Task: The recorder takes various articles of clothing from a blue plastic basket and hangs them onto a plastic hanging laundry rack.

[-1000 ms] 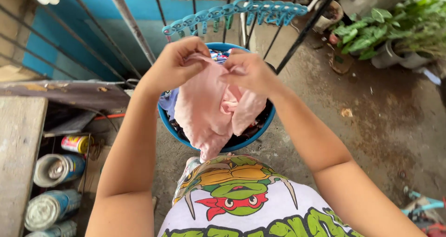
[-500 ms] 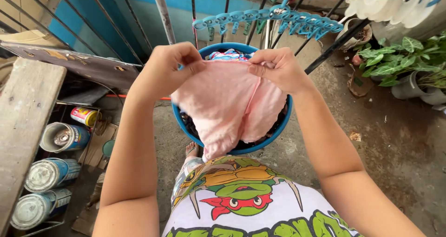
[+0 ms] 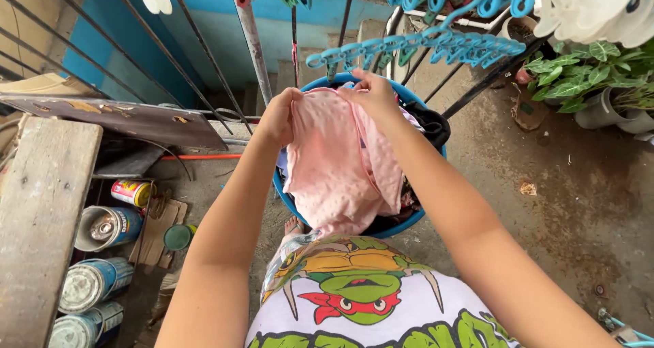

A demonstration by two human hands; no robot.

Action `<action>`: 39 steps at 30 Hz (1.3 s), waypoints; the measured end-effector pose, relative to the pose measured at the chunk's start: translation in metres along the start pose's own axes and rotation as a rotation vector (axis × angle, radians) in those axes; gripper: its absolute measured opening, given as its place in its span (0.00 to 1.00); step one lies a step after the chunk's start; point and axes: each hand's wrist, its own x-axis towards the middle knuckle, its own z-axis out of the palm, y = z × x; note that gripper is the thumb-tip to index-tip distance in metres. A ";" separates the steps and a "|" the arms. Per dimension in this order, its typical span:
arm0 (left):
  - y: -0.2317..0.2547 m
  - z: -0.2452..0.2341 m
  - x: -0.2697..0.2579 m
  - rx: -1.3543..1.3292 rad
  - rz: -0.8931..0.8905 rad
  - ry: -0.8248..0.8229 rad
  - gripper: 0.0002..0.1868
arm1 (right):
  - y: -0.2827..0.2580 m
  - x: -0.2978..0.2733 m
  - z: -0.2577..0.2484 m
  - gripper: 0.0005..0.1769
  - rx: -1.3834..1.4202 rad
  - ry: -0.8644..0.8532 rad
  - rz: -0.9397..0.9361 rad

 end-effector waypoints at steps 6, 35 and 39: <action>0.001 -0.011 0.017 0.009 -0.021 0.007 0.10 | 0.014 0.035 0.011 0.23 0.215 -0.201 0.006; -0.087 0.058 0.098 0.192 0.251 -0.166 0.02 | -0.017 -0.007 -0.083 0.13 0.305 0.053 -0.089; -0.080 0.070 0.087 0.146 0.192 -0.122 0.03 | -0.022 -0.011 -0.080 0.12 0.331 0.055 -0.080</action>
